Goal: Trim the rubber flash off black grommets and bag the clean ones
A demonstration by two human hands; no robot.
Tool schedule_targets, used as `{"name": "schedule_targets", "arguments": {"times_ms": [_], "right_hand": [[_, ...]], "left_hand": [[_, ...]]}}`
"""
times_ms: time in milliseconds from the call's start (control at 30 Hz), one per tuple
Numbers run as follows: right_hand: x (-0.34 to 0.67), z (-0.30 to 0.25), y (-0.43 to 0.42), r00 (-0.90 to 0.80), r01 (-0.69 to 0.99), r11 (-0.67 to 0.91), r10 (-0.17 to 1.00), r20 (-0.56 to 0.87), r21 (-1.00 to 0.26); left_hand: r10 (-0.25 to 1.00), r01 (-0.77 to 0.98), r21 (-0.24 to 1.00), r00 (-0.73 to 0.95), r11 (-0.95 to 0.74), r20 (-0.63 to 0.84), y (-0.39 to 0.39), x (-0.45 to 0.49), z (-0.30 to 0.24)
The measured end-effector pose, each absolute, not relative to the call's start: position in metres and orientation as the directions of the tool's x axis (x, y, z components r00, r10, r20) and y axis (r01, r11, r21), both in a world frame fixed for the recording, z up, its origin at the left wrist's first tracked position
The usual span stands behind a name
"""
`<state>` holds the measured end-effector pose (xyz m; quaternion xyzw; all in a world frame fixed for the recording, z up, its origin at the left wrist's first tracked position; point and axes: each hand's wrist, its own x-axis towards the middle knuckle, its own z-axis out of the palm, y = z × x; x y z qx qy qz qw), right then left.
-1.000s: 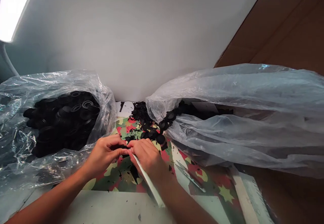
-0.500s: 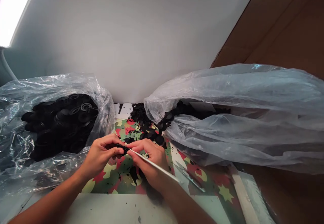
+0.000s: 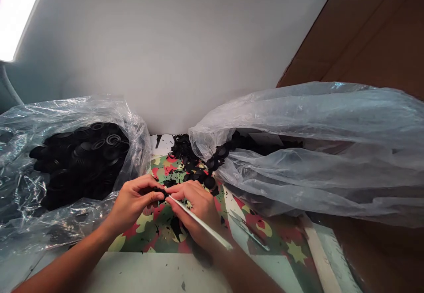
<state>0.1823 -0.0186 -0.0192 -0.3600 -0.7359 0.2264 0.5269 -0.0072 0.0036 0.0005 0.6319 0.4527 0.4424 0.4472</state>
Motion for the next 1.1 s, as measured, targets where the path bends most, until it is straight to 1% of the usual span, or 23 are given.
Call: {"name": "schedule_targets", "arguments": {"times_ms": [67, 167, 233, 267, 333, 400, 467, 567, 667, 733, 800, 933, 1000, 1100], "right_hand": [[0.180, -0.021, -0.018, -0.206, 0.338, 0.667, 0.741, 0.640, -0.664], [0.177, -0.025, -0.015, -0.214, 0.424, 0.715, 0.676, 0.705, -0.556], [0.176, -0.027, -0.013, -0.177, 0.453, 0.709, 0.665, 0.725, -0.540], [0.177, -0.027, -0.012, -0.141, 0.453, 0.688, 0.683, 0.717, -0.567], [0.179, -0.027, -0.010, -0.051, 0.420, 0.611, 0.754, 0.655, -0.671], [0.182, -0.028, -0.008, 0.039, 0.337, 0.521, 0.825, 0.564, -0.785], [0.184, -0.031, -0.005, 0.090, 0.233, 0.441, 0.877, 0.471, -0.867], [0.183, -0.035, -0.001, 0.113, 0.089, 0.350, 0.927, 0.359, -0.933], [0.182, -0.035, 0.000, 0.110, -0.031, 0.289, 0.952, 0.284, -0.957], [0.182, -0.034, -0.002, 0.101, -0.038, 0.294, 0.952, 0.289, -0.955], [0.182, -0.032, -0.005, 0.088, -0.019, 0.303, 0.950, 0.300, -0.953], [0.183, -0.029, -0.010, -0.010, -0.043, 0.208, 0.978, 0.208, -0.977], [0.182, -0.026, -0.011, -0.072, -0.005, 0.175, 0.982, 0.175, -0.985], [0.180, -0.020, -0.013, -0.140, 0.087, 0.199, 0.973, 0.185, -0.976]], "left_hand": [[0.969, 0.182, 0.964, 0.191, -0.193, 0.158, 0.003, -0.007, 0.001], [0.969, 0.194, 0.959, 0.179, -0.204, 0.170, 0.003, -0.005, 0.001], [0.970, 0.170, 0.965, 0.176, -0.200, 0.170, 0.002, -0.004, 0.002], [0.971, 0.144, 0.972, 0.176, -0.187, 0.161, 0.003, -0.004, 0.003], [0.976, 0.074, 0.987, 0.180, -0.141, 0.126, 0.003, -0.005, 0.004], [0.978, 0.003, 0.995, 0.184, -0.097, 0.095, 0.004, -0.006, 0.003], [0.979, -0.047, 0.996, 0.186, -0.073, 0.080, 0.005, -0.007, 0.002], [0.981, -0.094, 0.994, 0.184, -0.047, 0.064, 0.007, -0.009, -0.002], [0.978, -0.137, 0.990, 0.202, -0.031, 0.058, 0.007, -0.008, -0.004], [0.976, -0.126, 0.991, 0.206, -0.046, 0.072, 0.007, -0.008, -0.006], [0.977, -0.074, 0.994, 0.189, -0.084, 0.097, 0.006, -0.007, -0.007], [0.969, 0.047, 0.980, 0.166, -0.192, 0.182, 0.004, -0.004, -0.009], [0.954, 0.077, 0.965, 0.186, -0.251, 0.234, 0.004, -0.003, -0.009], [0.931, 0.093, 0.944, 0.223, -0.315, 0.289, 0.004, -0.002, -0.008]]}}
